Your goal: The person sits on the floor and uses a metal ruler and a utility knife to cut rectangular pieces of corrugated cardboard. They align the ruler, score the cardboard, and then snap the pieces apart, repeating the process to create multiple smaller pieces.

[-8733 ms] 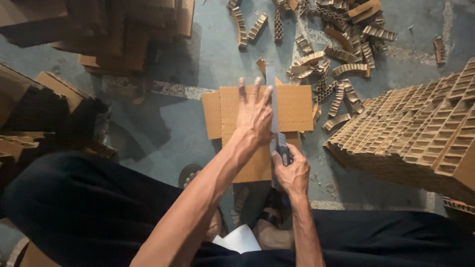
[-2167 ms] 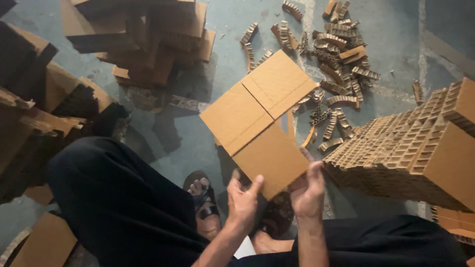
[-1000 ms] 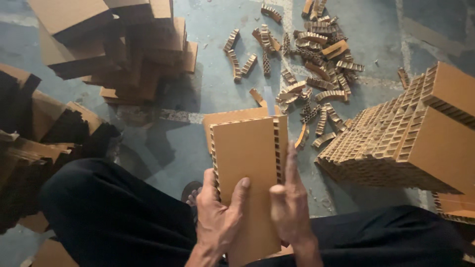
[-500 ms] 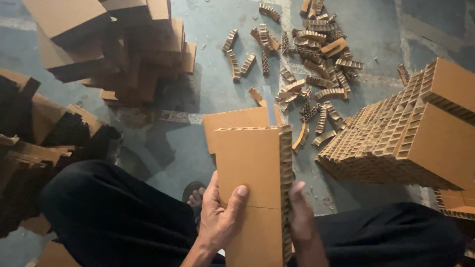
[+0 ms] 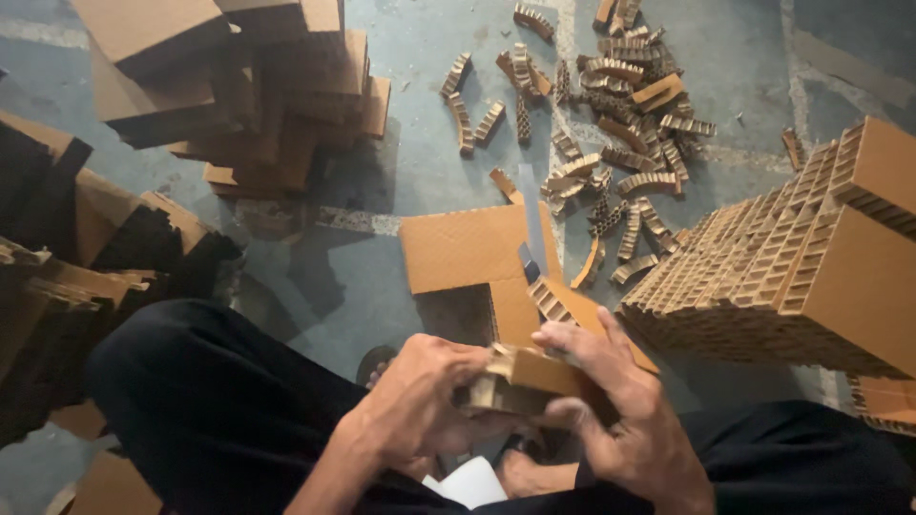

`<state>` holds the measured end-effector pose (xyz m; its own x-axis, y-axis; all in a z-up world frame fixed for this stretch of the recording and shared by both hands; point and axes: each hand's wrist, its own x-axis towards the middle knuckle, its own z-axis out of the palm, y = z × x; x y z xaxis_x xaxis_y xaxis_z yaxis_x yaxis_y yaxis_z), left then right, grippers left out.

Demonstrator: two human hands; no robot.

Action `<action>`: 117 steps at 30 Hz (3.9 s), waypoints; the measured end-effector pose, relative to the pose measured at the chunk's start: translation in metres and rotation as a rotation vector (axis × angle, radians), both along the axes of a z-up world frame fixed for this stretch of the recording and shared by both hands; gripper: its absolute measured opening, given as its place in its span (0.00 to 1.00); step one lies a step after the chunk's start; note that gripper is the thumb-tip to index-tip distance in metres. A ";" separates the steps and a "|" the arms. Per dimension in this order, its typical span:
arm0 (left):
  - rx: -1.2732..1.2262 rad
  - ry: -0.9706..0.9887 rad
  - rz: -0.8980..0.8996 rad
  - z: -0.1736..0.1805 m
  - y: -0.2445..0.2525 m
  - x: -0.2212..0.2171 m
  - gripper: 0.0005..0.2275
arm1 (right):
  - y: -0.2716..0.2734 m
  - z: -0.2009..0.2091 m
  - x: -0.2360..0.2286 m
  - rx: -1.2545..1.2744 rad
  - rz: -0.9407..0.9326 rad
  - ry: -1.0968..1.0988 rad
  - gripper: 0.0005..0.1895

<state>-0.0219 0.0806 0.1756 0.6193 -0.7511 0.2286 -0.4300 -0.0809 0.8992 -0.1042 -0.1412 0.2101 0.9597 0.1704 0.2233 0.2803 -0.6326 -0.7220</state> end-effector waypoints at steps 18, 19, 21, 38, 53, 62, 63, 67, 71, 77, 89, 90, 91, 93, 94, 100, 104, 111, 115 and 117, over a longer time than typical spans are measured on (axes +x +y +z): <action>-0.067 0.177 0.073 -0.005 -0.022 -0.041 0.09 | 0.015 -0.014 0.008 0.135 -0.057 0.040 0.11; -0.065 0.157 0.079 -0.004 -0.021 -0.039 0.09 | 0.015 -0.016 0.009 0.146 -0.070 0.040 0.10; -0.071 0.128 0.095 -0.003 -0.023 -0.039 0.16 | 0.016 -0.019 0.011 0.159 -0.078 -0.005 0.09; -0.046 0.278 0.091 0.010 -0.022 -0.030 0.12 | -0.015 -0.006 0.019 0.103 0.066 0.030 0.22; 0.000 0.310 0.040 0.011 -0.025 -0.018 0.13 | 0.007 -0.025 0.017 0.105 -0.307 0.126 0.11; 0.067 0.259 0.050 0.013 -0.034 -0.012 0.18 | 0.003 -0.036 0.037 0.026 -0.496 0.296 0.17; 0.101 0.290 0.062 0.012 -0.032 -0.014 0.22 | -0.001 -0.034 0.030 0.086 -0.438 0.332 0.21; -0.072 0.178 0.146 0.015 -0.022 -0.012 0.16 | -0.017 -0.023 0.019 0.819 -0.051 0.072 0.46; 0.030 0.455 0.105 0.021 -0.005 -0.004 0.14 | -0.031 -0.019 0.008 0.493 -0.091 0.022 0.45; 0.091 0.527 0.037 0.024 -0.009 -0.004 0.13 | -0.027 -0.037 0.009 0.165 -0.134 0.239 0.21; -0.080 0.295 0.022 0.021 -0.023 -0.020 0.14 | -0.014 -0.053 0.020 0.109 -0.524 0.339 0.08; -0.090 0.285 0.039 0.020 -0.024 -0.022 0.14 | -0.015 -0.053 0.017 0.206 -0.520 0.295 0.08; -0.098 0.263 0.060 0.018 -0.023 -0.019 0.15 | -0.016 -0.053 0.019 0.306 -0.509 0.240 0.07; 0.003 0.310 0.075 0.013 -0.018 -0.013 0.14 | -0.024 -0.048 0.013 0.162 -0.521 -0.275 0.07; 0.057 0.344 0.079 0.010 -0.015 -0.013 0.14 | -0.031 -0.041 0.005 0.005 -0.571 -0.485 0.09; 0.139 0.499 0.121 0.016 -0.007 -0.002 0.15 | -0.084 -0.010 0.020 -0.727 -0.635 -0.506 0.18; 0.043 0.385 0.109 0.025 -0.006 0.005 0.14 | -0.065 -0.022 0.013 -0.151 -0.522 -0.055 0.30; 0.041 0.467 -0.003 0.004 0.010 -0.001 0.15 | -0.034 -0.055 -0.002 0.174 -0.280 0.119 0.18; -0.362 0.893 -0.079 -0.028 0.043 -0.005 0.32 | -0.027 -0.065 -0.011 0.270 -0.416 0.079 0.15; -0.304 0.871 0.062 -0.052 0.035 -0.029 0.34 | -0.016 -0.068 -0.016 0.431 -0.467 0.062 0.13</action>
<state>-0.0510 0.1151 0.1241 0.7022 -0.6948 -0.1552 0.4055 0.2112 0.8893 -0.1206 -0.1568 0.1424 0.9246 -0.3615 0.1202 -0.0049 -0.3268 -0.9451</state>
